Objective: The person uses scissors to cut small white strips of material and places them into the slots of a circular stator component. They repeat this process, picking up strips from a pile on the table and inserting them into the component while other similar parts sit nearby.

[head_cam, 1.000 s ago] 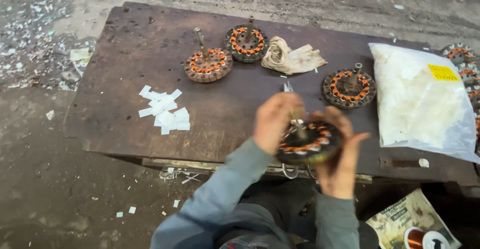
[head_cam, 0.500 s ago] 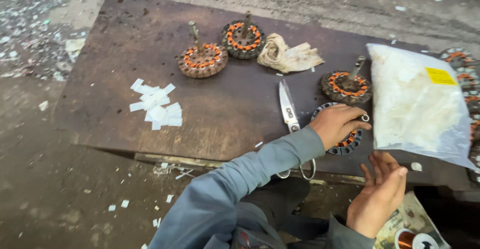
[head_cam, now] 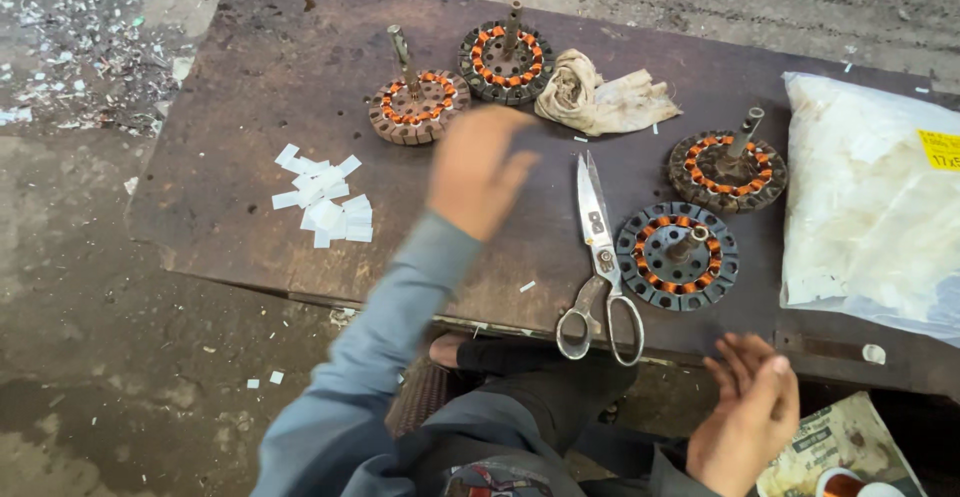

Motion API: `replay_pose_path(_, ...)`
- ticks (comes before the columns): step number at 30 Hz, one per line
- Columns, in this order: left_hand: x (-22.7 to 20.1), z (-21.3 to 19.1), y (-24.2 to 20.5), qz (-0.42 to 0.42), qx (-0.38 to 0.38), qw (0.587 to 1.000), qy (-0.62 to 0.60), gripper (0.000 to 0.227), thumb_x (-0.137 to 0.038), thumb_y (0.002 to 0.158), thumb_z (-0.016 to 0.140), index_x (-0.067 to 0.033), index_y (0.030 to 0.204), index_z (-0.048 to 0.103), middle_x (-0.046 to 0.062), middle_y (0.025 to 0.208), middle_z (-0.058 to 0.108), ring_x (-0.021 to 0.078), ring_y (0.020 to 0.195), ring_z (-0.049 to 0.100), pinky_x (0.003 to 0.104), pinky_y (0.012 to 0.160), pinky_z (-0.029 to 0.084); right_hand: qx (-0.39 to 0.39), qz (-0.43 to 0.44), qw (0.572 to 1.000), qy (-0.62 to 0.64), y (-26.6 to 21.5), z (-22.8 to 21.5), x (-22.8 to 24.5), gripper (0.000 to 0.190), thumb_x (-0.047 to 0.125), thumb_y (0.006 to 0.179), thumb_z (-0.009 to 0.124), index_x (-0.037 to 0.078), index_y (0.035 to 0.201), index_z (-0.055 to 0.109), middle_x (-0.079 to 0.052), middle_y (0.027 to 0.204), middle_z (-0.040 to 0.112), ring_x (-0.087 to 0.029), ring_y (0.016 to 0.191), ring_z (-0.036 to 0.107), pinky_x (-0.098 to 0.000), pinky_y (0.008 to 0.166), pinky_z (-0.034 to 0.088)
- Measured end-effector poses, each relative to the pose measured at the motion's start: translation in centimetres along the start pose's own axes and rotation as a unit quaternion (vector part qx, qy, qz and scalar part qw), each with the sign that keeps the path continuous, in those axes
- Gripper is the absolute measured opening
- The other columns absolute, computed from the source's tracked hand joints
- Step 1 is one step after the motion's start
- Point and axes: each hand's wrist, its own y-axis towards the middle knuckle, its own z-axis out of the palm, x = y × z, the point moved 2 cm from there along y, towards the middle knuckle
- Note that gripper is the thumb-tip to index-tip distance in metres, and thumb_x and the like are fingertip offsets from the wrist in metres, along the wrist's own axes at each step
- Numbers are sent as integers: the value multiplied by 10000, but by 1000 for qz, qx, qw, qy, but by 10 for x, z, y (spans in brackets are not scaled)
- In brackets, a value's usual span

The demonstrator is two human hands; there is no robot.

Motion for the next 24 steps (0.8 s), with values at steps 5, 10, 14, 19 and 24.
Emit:
replay_pose_path(5,56,-19,2,-65,30,997,27,403,-121,893,791,-50,1244,605,154,1255,610,356,1195,585,442,1037,478,-39,19,999,29,-5,-18,-10,339,315,1191,503,-12,1210,590,-140,1147,671,-244,1067,687,-364,864,561)
replay_pose_path(10,134,86,57,-110,-77,991,18,609,-305,926,768,52,1342,504,258,1274,581,428,1183,559,477,1007,463,-21,9,998,51,-25,-11,4,329,296,1191,509,-22,1202,591,-132,1139,671,-233,1045,680,-356,878,558)
replay_pose_path(14,178,150,94,-303,108,940,112,528,-481,973,669,-5,1198,634,234,1049,718,433,1032,657,517,904,505,-33,3,999,28,-37,-37,-2,320,266,1159,527,-45,1178,600,-140,1106,678,-239,1009,688,-358,867,561)
replay_pose_path(19,170,133,114,-176,14,978,108,326,-390,922,690,-81,965,785,199,887,737,421,856,680,517,742,521,-105,104,989,12,-61,-100,-63,359,275,1159,508,-69,1171,610,-147,1098,691,-252,967,694,-376,821,564)
replay_pose_path(24,113,87,65,-290,-38,847,-444,401,-425,1061,535,-49,1008,662,69,818,720,181,730,688,337,637,537,-77,123,989,-16,-58,-95,-70,363,248,1115,502,-91,1152,628,-205,1064,706,-290,914,713,-398,767,570)
